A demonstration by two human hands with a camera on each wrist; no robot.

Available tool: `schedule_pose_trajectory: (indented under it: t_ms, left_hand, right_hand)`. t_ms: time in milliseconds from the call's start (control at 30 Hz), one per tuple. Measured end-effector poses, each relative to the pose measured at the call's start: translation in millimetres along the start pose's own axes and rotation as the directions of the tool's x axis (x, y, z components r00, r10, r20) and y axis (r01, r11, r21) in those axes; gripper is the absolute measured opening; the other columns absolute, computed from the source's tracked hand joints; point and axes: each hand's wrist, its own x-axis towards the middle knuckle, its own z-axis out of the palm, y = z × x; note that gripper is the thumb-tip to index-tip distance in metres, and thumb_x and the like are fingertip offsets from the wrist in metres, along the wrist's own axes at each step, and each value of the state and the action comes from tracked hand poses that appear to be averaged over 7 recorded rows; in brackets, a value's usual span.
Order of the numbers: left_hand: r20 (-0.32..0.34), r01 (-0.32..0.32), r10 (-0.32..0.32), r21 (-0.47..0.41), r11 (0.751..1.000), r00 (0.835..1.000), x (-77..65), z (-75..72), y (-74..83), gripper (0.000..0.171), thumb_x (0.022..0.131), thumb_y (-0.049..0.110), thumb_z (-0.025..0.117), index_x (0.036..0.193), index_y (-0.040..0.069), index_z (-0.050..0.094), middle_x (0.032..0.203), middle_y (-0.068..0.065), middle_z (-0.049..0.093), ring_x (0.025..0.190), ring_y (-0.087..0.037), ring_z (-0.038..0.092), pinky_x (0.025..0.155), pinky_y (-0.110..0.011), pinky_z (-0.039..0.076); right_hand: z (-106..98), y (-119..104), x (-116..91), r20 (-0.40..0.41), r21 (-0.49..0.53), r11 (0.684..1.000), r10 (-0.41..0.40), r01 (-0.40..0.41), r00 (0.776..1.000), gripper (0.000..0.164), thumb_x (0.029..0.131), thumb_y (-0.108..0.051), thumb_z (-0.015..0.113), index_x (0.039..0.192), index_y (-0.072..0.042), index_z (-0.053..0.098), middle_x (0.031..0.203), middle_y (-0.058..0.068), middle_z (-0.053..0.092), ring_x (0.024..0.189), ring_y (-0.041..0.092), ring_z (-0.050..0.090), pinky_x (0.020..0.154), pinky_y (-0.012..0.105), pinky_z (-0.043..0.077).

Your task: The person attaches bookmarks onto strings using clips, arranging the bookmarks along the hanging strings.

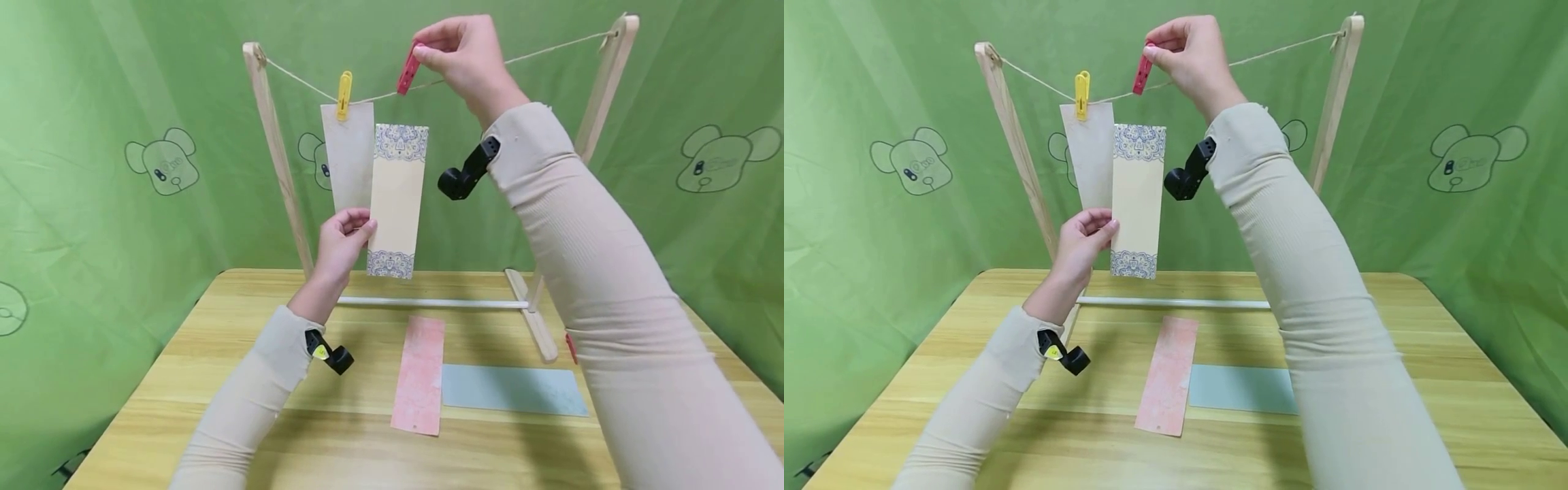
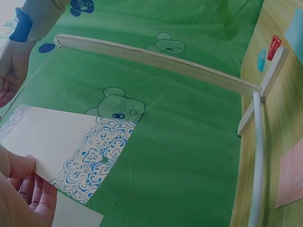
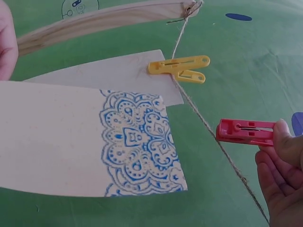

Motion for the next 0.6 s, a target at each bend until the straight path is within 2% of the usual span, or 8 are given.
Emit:
schedule_pose_trajectory:
  t_ms: [300, 433, 600]
  left_hand:
    - [-0.006, 0.002, -0.002, 0.011, 1.000, 1.000, 1.9, -2.4, -2.5, 0.023, 0.086, 0.001, 0.064, 0.109, -0.001, 0.060, 0.094, -0.004, 0.063, 0.082, -0.010, 0.057, 0.071, -0.019, 0.051]
    - [-0.013, 0.016, -0.015, 0.013, 1.000, 1.000, 1.7, -4.0, -4.7, 0.023, 0.086, 0.001, 0.064, 0.109, -0.001, 0.060, 0.095, -0.004, 0.063, 0.083, -0.011, 0.057, 0.071, -0.019, 0.051]
    - [-0.021, 0.000, 0.000, 0.002, 1.000, 1.000, 1.6, -4.5, -6.9, 0.023, 0.086, -0.001, 0.063, 0.109, -0.001, 0.060, 0.094, -0.004, 0.063, 0.081, -0.010, 0.057, 0.069, -0.018, 0.050]
  right_hand:
    - [-2.5, 3.5, 4.3, -0.045, 0.001, 0.997, -0.080, 0.080, 0.996, 0.010, 0.085, -0.008, 0.068, 0.095, -0.005, 0.070, 0.082, -0.004, 0.065, 0.077, 0.008, 0.054, 0.077, 0.021, 0.043]
    - [-1.4, 5.7, 5.8, -0.030, -0.052, 0.997, -0.062, 0.061, 0.998, 0.012, 0.085, -0.009, 0.068, 0.096, -0.006, 0.070, 0.083, -0.004, 0.066, 0.077, 0.007, 0.055, 0.078, 0.021, 0.044]
    - [1.8, 8.6, 7.2, 0.015, -0.162, 0.984, -0.066, 0.068, 0.998, 0.019, 0.087, -0.012, 0.067, 0.104, -0.005, 0.068, 0.081, -0.007, 0.064, 0.077, 0.006, 0.054, 0.078, 0.021, 0.044]
